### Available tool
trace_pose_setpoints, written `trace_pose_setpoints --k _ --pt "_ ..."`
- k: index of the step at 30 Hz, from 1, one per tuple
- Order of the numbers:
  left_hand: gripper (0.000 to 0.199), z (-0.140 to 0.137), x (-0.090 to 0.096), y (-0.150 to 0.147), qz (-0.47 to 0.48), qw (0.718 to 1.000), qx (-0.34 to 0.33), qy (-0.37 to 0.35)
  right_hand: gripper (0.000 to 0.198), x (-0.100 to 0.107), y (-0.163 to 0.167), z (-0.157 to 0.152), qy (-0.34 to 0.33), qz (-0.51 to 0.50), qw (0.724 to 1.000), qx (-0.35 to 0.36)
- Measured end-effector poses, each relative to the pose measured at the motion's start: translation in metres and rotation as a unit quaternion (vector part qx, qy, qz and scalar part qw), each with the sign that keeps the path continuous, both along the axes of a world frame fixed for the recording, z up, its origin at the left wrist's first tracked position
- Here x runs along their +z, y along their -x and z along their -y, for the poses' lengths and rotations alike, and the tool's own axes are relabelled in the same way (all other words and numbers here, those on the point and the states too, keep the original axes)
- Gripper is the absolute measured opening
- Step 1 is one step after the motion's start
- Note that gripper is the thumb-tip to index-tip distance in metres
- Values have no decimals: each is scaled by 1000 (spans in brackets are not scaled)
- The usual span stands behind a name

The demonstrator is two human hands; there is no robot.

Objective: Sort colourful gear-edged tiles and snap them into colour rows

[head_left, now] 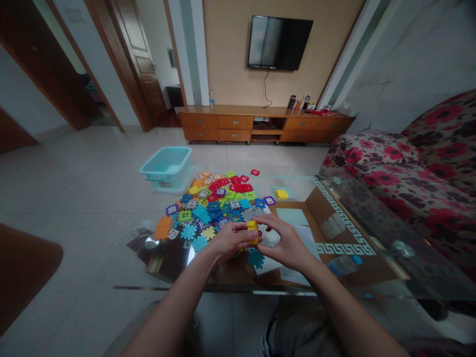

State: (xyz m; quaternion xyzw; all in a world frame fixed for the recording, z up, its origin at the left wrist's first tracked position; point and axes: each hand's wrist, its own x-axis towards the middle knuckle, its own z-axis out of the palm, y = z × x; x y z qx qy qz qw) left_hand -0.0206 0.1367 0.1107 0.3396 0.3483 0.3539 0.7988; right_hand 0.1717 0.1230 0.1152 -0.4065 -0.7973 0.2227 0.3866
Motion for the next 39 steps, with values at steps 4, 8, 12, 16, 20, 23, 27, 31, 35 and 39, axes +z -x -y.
trace_pose_setpoints --k 4,8,12,16,20,23,27,31,35,39 --pt "57 1 0 1 10 1000 -11 0 56 0 -2 -1 -9 0 1000 10" --pt "54 0 -3 3 5 1000 -25 -2 56 0 -1 -1 -2 -2 1000 13" --pt "53 1 -6 5 9 999 -41 1 56 0 1 1 -2 -10 1000 21" --pt "53 0 -8 7 21 998 -57 -4 56 0 0 2 0 -7 1000 27" --pt "54 -1 -10 8 32 997 -65 -11 56 1 0 2 3 -5 999 34" --pt "53 -1 -11 10 31 997 -74 -16 55 3 1 3 13 -2 999 39" --pt "52 0 -12 11 29 996 -82 -9 52 6 1 5 38 -2 998 43" --pt "53 1 -10 12 28 996 -85 -12 50 7 1 6 41 1 998 49" --pt "51 1 -7 12 15 995 -96 -13 49 6 1 6 27 6 998 55" --pt "55 2 -5 11 31 996 -86 -1 50 8 2 8 22 7 998 53"
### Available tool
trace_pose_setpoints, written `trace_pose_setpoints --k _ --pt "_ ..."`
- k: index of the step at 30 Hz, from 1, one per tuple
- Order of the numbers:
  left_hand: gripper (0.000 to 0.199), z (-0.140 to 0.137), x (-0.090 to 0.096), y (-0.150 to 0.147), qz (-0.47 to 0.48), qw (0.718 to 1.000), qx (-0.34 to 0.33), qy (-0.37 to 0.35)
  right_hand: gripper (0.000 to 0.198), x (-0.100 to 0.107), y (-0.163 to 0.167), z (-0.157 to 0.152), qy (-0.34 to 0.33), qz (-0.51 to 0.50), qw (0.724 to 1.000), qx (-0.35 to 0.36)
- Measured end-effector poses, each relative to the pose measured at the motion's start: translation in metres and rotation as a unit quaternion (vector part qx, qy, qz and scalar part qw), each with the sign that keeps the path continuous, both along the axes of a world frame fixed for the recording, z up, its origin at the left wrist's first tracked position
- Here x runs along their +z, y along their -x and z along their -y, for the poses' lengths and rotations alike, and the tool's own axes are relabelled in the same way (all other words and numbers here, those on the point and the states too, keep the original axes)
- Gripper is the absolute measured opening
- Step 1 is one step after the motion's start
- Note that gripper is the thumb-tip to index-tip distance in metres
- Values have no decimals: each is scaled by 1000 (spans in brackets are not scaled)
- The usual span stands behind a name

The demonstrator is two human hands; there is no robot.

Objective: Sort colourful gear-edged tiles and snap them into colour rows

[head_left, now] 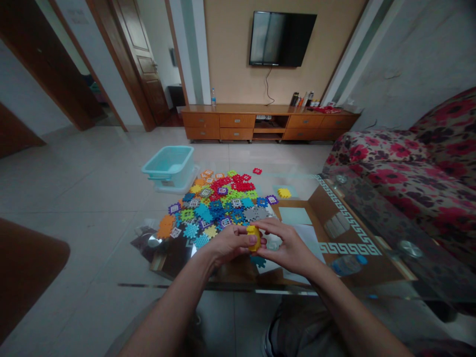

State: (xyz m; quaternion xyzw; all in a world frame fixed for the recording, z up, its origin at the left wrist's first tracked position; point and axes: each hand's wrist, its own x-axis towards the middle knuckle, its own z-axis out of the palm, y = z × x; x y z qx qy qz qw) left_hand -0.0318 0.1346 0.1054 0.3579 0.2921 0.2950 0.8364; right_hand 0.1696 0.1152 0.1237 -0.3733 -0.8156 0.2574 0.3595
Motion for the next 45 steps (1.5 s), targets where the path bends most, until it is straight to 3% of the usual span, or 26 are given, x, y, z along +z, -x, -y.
trace_pose_setpoints --k 8,25,45 --pt "53 1 3 -2 -1 1000 25 6 62 2 2 1 -16 -3 999 -29" --pt "39 2 3 -3 -25 999 13 30 53 -3 3 -1 -26 7 999 -24" --pt "43 2 1 -4 -28 999 -8 21 52 -9 3 -2 -31 10 998 -49"
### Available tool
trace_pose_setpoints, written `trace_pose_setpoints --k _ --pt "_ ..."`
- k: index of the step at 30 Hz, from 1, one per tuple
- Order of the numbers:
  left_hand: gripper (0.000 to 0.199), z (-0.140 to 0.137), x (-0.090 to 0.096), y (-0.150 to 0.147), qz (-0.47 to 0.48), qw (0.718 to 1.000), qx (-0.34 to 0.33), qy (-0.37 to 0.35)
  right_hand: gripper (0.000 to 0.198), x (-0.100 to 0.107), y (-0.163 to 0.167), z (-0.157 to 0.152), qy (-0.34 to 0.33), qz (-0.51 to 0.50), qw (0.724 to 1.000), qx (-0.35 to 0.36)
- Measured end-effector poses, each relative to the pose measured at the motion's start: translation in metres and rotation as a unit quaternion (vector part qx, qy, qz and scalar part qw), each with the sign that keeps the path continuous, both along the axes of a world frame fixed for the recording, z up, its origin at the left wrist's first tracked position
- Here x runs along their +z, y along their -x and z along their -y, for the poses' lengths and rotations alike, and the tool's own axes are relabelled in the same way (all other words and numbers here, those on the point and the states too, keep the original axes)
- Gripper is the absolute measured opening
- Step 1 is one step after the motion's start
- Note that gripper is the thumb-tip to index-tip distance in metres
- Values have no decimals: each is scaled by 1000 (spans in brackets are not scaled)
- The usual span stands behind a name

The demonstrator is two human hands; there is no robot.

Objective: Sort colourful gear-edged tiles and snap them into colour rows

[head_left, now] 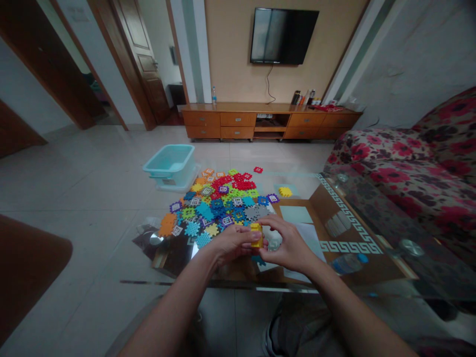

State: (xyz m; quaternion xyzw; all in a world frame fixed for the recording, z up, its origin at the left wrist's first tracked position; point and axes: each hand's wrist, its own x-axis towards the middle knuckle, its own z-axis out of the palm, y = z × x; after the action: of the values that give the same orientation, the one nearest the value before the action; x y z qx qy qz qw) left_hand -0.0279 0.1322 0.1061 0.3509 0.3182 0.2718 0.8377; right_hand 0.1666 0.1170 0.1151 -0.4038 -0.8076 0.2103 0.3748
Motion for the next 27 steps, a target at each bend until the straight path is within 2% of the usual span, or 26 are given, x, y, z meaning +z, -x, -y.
trace_pose_setpoints --k 6,20,23,27 --pt "43 0 2 -2 -1 1000 21 10 53 2 1 1 -3 0 1000 0" --pt "48 -2 -5 -7 39 999 3 4 47 11 -7 -1 17 17 1000 -1" --pt "48 -4 -6 -11 21 999 23 31 45 9 -13 -4 27 33 999 0" --pt "47 -9 -4 -16 -26 993 59 103 46 2 -26 -16 26 48 998 -25"
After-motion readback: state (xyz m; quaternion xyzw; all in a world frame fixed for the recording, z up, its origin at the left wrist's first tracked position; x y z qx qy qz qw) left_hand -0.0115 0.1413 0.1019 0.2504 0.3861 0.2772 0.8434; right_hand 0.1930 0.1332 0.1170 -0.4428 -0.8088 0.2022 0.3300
